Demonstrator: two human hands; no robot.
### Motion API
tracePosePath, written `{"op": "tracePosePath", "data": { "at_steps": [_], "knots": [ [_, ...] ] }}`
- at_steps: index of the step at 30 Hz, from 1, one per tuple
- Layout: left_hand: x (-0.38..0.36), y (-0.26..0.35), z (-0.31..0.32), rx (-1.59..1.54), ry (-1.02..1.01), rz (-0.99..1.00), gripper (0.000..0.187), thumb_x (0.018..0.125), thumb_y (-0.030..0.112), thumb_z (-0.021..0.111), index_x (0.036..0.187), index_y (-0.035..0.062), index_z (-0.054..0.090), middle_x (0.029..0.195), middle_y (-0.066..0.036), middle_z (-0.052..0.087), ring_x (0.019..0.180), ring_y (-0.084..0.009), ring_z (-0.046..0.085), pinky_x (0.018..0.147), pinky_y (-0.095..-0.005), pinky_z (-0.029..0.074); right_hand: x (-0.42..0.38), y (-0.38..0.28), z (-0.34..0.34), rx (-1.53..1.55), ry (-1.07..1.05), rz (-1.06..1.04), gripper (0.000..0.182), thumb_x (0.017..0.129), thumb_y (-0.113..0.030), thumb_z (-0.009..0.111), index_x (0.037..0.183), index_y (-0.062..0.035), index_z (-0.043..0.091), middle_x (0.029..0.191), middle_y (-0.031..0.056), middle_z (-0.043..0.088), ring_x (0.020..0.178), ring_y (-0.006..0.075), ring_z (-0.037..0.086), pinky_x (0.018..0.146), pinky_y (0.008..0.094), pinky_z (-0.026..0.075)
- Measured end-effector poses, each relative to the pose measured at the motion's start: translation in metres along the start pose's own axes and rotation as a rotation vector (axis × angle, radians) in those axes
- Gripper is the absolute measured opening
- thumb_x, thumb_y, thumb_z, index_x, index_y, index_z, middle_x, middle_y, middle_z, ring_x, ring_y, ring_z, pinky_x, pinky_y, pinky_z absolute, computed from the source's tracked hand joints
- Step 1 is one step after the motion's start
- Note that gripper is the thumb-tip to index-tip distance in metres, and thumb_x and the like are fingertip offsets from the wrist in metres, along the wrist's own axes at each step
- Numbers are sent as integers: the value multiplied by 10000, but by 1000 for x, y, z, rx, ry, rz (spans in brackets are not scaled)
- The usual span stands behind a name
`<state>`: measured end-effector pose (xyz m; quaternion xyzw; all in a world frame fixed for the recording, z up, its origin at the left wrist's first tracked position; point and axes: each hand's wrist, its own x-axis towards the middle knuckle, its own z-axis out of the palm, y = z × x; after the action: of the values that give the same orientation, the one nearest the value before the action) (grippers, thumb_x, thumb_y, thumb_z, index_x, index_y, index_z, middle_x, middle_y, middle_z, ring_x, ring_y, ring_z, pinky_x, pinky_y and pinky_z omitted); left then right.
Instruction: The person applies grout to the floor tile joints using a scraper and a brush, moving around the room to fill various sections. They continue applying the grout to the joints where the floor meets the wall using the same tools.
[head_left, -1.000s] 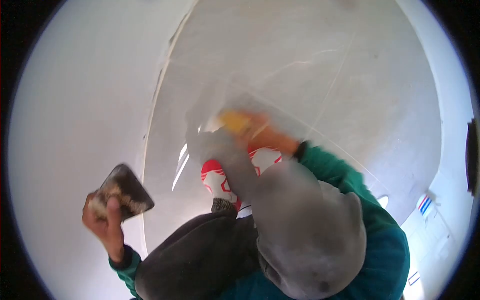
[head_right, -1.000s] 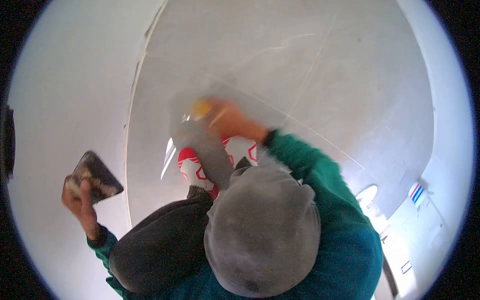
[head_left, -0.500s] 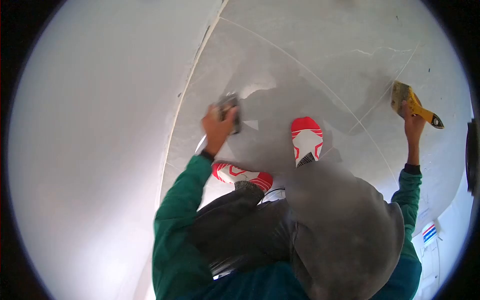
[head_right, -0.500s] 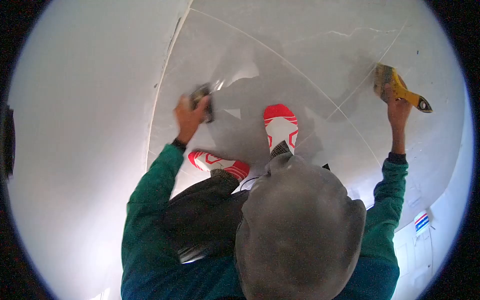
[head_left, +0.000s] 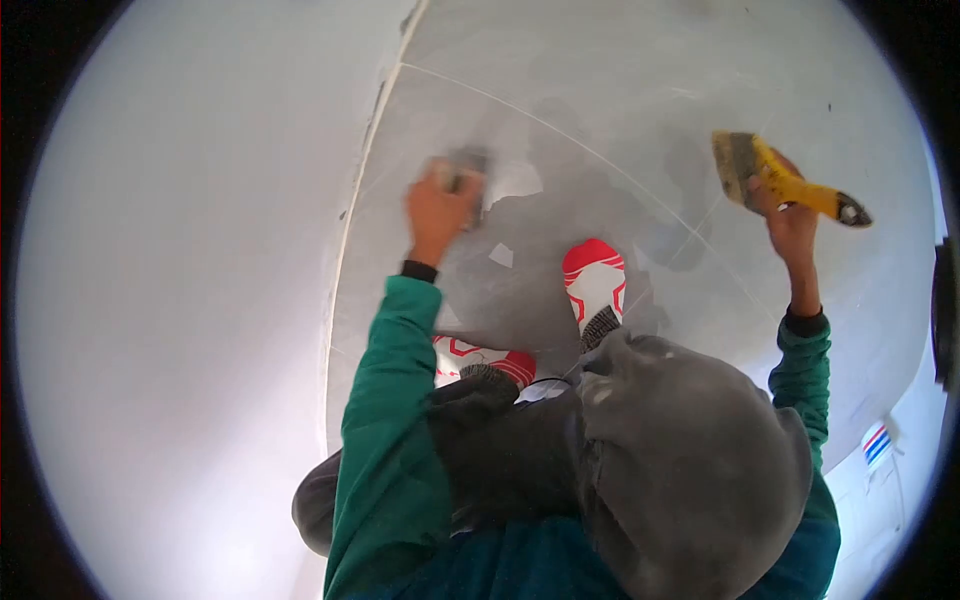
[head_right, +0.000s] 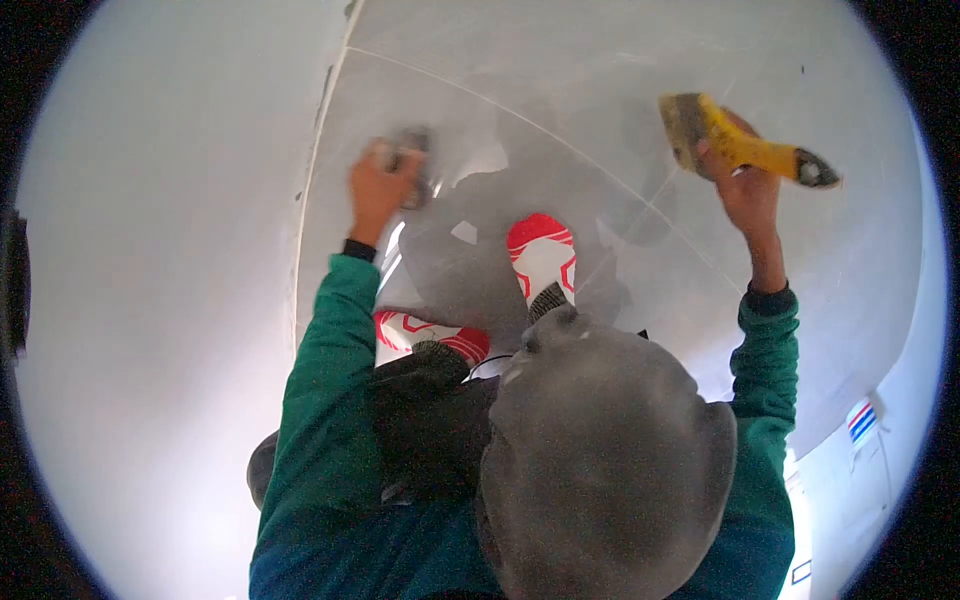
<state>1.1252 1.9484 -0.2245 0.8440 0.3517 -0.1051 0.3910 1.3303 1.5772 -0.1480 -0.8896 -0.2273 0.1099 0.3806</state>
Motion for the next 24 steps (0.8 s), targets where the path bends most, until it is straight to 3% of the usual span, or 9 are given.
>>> {"op": "tracePosePath", "data": {
  "at_steps": [2,4,6,10,12,14,16,21,24],
  "knots": [
    [-15,6,29,24,-47,122,337,749,366,643,871,63,562,702,-121,613,659,-267,606,578,-364,472,2,0,-13,224,50,237,401,795,-161,642,1116,50,527,998,110,593,868,136,559,755,260,456],
    [-27,28,55,75,-52,385,340,747,375,615,948,107,554,776,-152,619,750,-318,601,615,-414,467,8,-13,-5,262,93,219,388,774,-143,657,1083,55,531,966,104,592,845,128,557,740,261,459],
    [-33,64,66,341,-198,355,310,756,354,608,919,95,558,750,-154,614,719,-327,601,608,-423,467,14,-21,16,342,129,100,366,767,-144,663,1053,43,530,889,76,593,777,119,562,696,240,467],
    [-3,36,-6,267,14,388,314,760,333,620,890,55,551,673,-183,589,625,-369,585,549,-436,461,27,-60,85,596,40,82,259,777,-169,666,927,-17,520,793,44,577,664,85,557,567,226,472],
    [-6,33,-67,327,153,430,253,774,267,601,813,40,497,624,-181,562,579,-384,553,499,-452,428,6,-87,150,431,-170,134,358,760,-255,657,1010,-41,517,805,75,602,721,193,590,670,328,489],
    [-16,31,-118,363,81,410,245,765,235,610,803,25,488,611,-189,544,584,-389,547,506,-440,427,-30,-119,224,267,-172,-278,438,732,-336,612,1103,-117,528,918,129,616,851,299,588,758,417,454],
    [-43,38,-156,366,16,351,234,752,213,622,800,23,494,605,-189,536,583,-388,545,510,-431,423,-35,-160,244,262,-900,-345,409,737,-340,596,1059,-90,561,853,169,621,799,348,590,724,436,456],
    [-99,57,-206,398,-106,143,205,725,173,656,732,30,510,587,-173,526,540,-352,541,488,-373,422,96,-153,282,503,-865,-114,397,722,-420,636,785,-28,635,771,144,645,684,255,613,631,388,477],
    [-127,43,-222,377,-128,52,208,719,178,665,710,28,521,558,-147,528,504,-319,543,482,-352,430,250,-97,257,364,-313,-146,372,729,-376,668,870,-35,631,794,102,655,711,218,622,641,349,486]
  ]
}}
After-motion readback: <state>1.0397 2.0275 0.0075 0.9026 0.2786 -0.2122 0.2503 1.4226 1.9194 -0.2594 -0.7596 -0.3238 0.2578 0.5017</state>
